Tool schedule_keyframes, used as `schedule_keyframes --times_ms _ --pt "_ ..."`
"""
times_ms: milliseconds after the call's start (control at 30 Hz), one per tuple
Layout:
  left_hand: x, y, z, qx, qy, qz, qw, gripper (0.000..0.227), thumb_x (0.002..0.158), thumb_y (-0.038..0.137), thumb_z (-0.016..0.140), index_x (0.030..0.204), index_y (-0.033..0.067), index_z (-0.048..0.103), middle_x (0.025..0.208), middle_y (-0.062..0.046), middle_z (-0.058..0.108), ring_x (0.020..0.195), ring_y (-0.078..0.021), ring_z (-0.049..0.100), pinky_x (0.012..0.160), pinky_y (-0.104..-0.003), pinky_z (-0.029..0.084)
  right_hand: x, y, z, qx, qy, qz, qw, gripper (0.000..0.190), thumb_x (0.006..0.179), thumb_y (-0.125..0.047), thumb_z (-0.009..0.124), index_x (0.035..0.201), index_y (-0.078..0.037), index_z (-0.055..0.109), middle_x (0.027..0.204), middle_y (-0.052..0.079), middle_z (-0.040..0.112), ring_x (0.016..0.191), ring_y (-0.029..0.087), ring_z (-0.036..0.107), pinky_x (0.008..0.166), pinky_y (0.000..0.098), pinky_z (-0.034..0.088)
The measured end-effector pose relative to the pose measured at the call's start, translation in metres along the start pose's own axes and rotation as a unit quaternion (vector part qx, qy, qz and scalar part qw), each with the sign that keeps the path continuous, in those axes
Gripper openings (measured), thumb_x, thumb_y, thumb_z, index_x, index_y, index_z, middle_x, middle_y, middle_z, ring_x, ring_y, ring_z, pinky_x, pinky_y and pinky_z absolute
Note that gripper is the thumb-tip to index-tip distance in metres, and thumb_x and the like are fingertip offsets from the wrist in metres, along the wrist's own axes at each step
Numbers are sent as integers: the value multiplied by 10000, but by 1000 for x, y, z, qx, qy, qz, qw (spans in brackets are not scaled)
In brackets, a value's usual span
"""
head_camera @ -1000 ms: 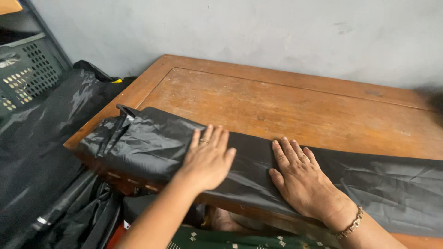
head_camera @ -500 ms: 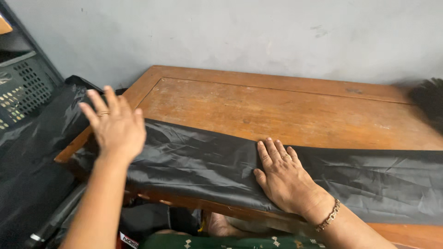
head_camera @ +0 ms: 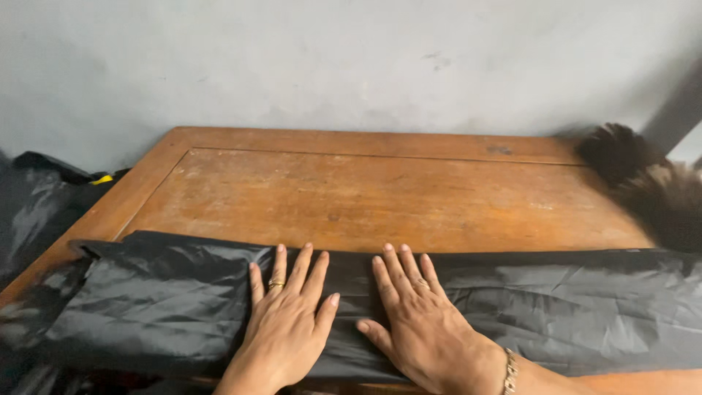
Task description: The person folds a black cloth on a wooden table, smoothing it with their hands before placing it into a black storage pouch and securing the zipper.
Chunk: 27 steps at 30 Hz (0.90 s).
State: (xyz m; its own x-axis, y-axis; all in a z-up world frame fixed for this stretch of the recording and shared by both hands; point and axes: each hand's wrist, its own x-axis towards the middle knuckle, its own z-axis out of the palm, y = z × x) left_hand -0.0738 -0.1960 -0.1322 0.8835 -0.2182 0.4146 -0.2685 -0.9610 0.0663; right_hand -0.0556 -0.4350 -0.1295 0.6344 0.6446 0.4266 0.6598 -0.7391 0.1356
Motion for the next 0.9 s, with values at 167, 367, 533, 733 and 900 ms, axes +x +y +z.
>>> schedule_keyframes --times_ms 167,367,533,733,900 --pt "-6 -19 29 225 129 45 965 649 1076 651 232 1622 302 261 1704 60 225 1587 -289 122 1230 -571 49 -66 76 -26 -75 -26 66 995 922 990 -700 487 1547 16 323 1626 254 313 1521 397 275 1216 494 210" --pt "-5 -26 33 257 140 43 955 655 1077 662 179 1645 339 214 1735 48 173 1579 -328 110 1206 -625 41 -147 156 -42 -145 -147 260 943 966 941 -774 336 1575 -49 261 1669 160 260 1554 354 226 1201 554 221" --pt "8 6 19 233 159 32 959 615 1103 639 165 1621 309 208 1715 -117 110 1552 -478 16 1197 -700 -51 -151 154 -61 -91 -219 398 886 998 903 -816 292 1593 -98 221 1698 98 206 1587 322 155 1230 564 186" --pt "30 135 -27 -135 66 146 978 527 994 432 474 1353 71 612 1576 -204 423 1491 -513 231 1116 -794 103 -151 151 -69 -24 -200 414 887 1000 899 -805 340 1598 -100 217 1698 110 194 1593 328 118 1241 529 162" --pt "32 150 2 -150 -113 93 978 620 1054 509 308 1548 144 396 1625 -187 272 1449 -587 130 1079 -845 0 -161 115 -107 21 143 431 890 757 905 -424 607 1522 -14 453 1651 286 300 1519 421 276 1229 487 204"
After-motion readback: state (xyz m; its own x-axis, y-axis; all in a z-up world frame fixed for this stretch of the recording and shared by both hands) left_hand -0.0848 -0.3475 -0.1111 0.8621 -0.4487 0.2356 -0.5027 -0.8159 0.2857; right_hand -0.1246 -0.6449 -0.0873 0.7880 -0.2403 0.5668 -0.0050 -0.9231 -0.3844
